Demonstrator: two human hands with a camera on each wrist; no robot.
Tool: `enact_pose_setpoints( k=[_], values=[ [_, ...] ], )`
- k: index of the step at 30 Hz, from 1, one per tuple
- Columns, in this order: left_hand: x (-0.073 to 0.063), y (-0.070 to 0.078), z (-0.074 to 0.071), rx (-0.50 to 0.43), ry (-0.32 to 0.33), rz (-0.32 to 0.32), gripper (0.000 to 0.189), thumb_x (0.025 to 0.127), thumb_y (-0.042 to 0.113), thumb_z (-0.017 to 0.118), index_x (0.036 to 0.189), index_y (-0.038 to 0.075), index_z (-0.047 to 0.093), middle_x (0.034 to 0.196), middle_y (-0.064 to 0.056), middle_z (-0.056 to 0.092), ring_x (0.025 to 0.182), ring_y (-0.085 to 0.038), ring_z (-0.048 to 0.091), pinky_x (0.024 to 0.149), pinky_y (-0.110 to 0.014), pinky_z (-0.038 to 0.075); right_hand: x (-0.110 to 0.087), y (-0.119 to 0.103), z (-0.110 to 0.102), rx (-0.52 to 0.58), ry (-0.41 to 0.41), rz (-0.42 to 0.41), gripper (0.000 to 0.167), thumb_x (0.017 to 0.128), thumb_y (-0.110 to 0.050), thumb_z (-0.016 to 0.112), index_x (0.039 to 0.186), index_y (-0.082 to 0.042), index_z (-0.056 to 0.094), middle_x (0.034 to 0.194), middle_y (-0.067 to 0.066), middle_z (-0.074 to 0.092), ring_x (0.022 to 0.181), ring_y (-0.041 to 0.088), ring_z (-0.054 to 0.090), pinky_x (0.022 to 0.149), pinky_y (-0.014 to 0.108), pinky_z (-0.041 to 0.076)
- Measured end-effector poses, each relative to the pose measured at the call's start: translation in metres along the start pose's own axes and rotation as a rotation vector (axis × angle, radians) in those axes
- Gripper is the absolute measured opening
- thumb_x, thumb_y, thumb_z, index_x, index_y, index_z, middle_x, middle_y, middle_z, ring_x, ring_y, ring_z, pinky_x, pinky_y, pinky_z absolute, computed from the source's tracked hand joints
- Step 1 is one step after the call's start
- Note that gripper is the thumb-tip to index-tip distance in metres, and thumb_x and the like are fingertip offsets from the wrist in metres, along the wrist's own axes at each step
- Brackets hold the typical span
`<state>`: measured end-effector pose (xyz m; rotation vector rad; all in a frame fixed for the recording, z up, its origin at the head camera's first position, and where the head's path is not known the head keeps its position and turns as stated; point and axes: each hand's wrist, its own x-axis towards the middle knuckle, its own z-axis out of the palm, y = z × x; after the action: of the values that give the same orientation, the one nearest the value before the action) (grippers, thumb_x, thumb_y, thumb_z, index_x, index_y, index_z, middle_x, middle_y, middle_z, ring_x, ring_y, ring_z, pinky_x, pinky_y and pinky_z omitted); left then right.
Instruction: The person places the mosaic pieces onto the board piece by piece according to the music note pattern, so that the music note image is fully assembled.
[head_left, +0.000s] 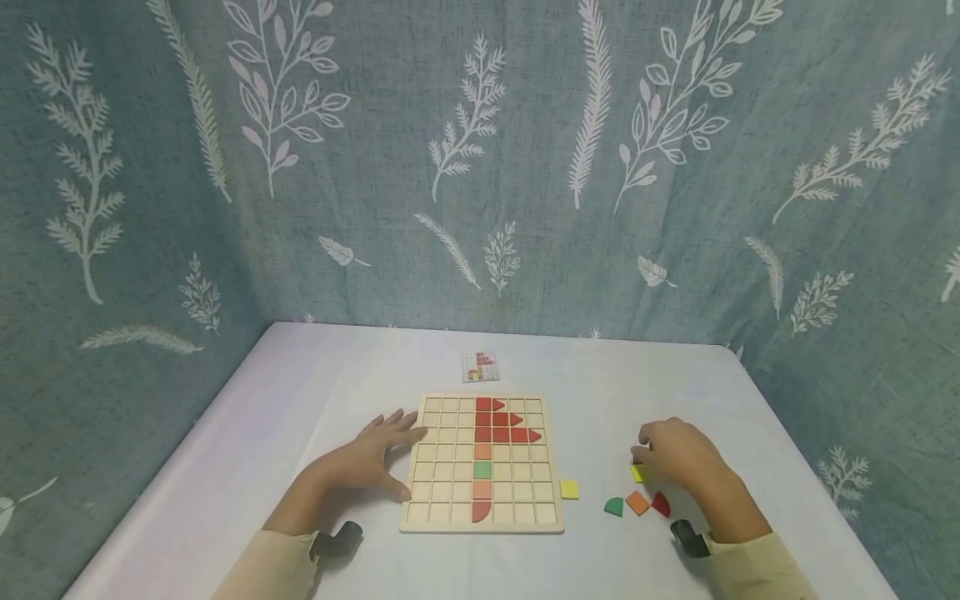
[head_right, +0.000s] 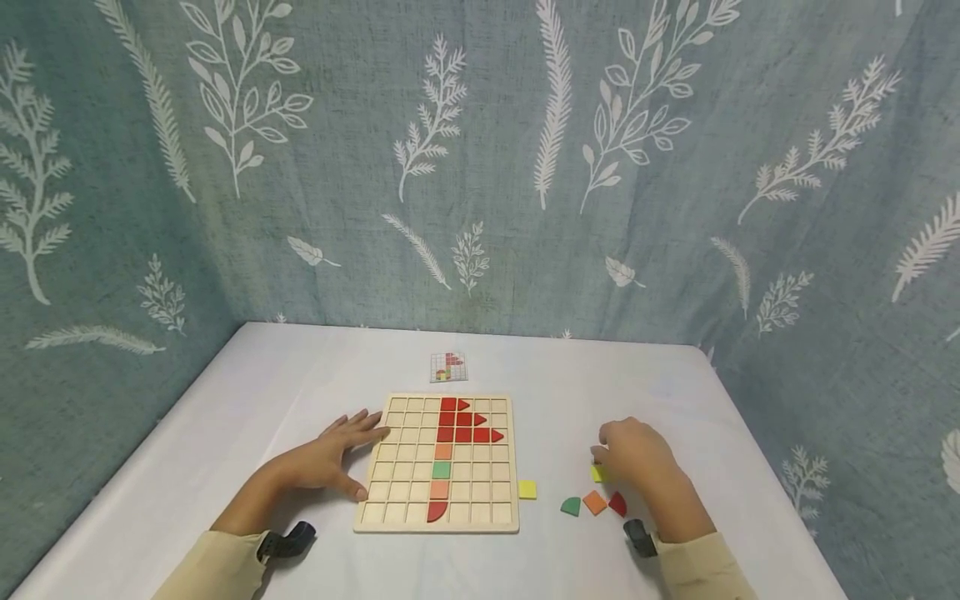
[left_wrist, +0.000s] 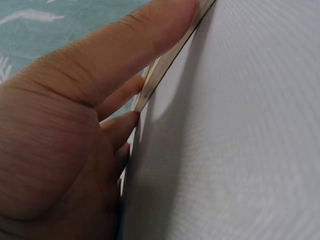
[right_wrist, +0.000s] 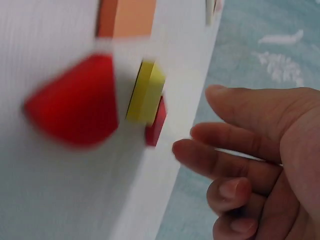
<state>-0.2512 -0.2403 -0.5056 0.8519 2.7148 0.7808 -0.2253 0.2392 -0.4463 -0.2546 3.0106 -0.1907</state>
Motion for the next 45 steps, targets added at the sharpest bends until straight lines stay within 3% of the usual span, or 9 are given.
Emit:
enact_pose_setpoints(
  k=[7, 12, 20, 31, 36, 45],
  values=[
    [0.0, 0.0, 0.003, -0.011, 0.006, -0.03, 0.113, 0.054, 0.062, 0.083, 0.148, 0.014, 0.043, 0.159, -0.013, 0.021, 0.147, -0.035, 0.006, 0.116, -0.054, -0.001, 0.007, 0.009, 0.003, 0.031, -0.081, 0.097, 0.024, 0.09, -0.023, 0.068, 0.099, -0.002, 0.071, 0.088, 0.008, 0.067, 0.079, 0.024, 0.06, 0.078, 0.049, 0.054],
    [-0.001, 0.002, 0.004, -0.011, 0.004, -0.032, 0.113, 0.054, 0.062, 0.083, 0.148, 0.013, 0.043, 0.159, -0.014, 0.022, 0.147, -0.036, 0.007, 0.116, -0.055, 0.0, 0.013, 0.004, 0.008, 0.027, -0.096, 0.087, 0.022, 0.086, -0.027, 0.073, 0.09, -0.005, 0.072, 0.079, 0.003, 0.064, 0.071, 0.021, 0.055, 0.069, 0.041, 0.054],
    [0.0, 0.002, 0.002, -0.011, -0.01, -0.016, 0.112, 0.057, 0.062, 0.081, 0.149, 0.013, 0.04, 0.159, -0.015, 0.02, 0.146, -0.037, 0.005, 0.116, -0.055, -0.002, 0.019, 0.0, 0.008, 0.056, -0.099, 0.057, 0.008, 0.082, -0.012, 0.072, 0.089, -0.008, 0.071, 0.081, 0.002, 0.063, 0.073, 0.021, 0.055, 0.07, 0.043, 0.054],
    [0.0, 0.0, 0.0, 0.002, -0.029, 0.003, 0.112, 0.06, 0.059, 0.082, 0.15, 0.009, 0.038, 0.159, -0.018, 0.018, 0.146, -0.039, 0.005, 0.115, -0.057, -0.001, 0.032, -0.008, 0.01, 0.147, -0.137, 0.11, 0.021, 0.08, -0.014, 0.077, 0.098, -0.006, 0.07, 0.083, 0.004, 0.061, 0.074, 0.022, 0.054, 0.067, 0.038, 0.054],
    [0.0, -0.001, -0.001, 0.005, -0.029, -0.007, 0.112, 0.06, 0.059, 0.082, 0.15, 0.009, 0.037, 0.159, -0.018, 0.018, 0.146, -0.039, 0.005, 0.115, -0.057, -0.001, 0.039, -0.024, 0.008, 0.159, -0.114, 0.074, 0.023, 0.08, -0.015, 0.077, 0.1, -0.007, 0.071, 0.085, 0.003, 0.062, 0.075, 0.021, 0.055, 0.07, 0.038, 0.055],
    [0.001, 0.0, -0.002, 0.013, -0.043, -0.04, 0.112, 0.06, 0.059, 0.082, 0.151, 0.011, 0.037, 0.16, -0.015, 0.017, 0.147, -0.035, 0.003, 0.116, -0.053, -0.002, 0.044, -0.074, 0.006, 0.178, -0.057, -0.063, 0.023, 0.078, -0.015, 0.078, 0.099, -0.008, 0.072, 0.087, 0.0, 0.065, 0.077, 0.018, 0.056, 0.072, 0.039, 0.054]
  ],
)
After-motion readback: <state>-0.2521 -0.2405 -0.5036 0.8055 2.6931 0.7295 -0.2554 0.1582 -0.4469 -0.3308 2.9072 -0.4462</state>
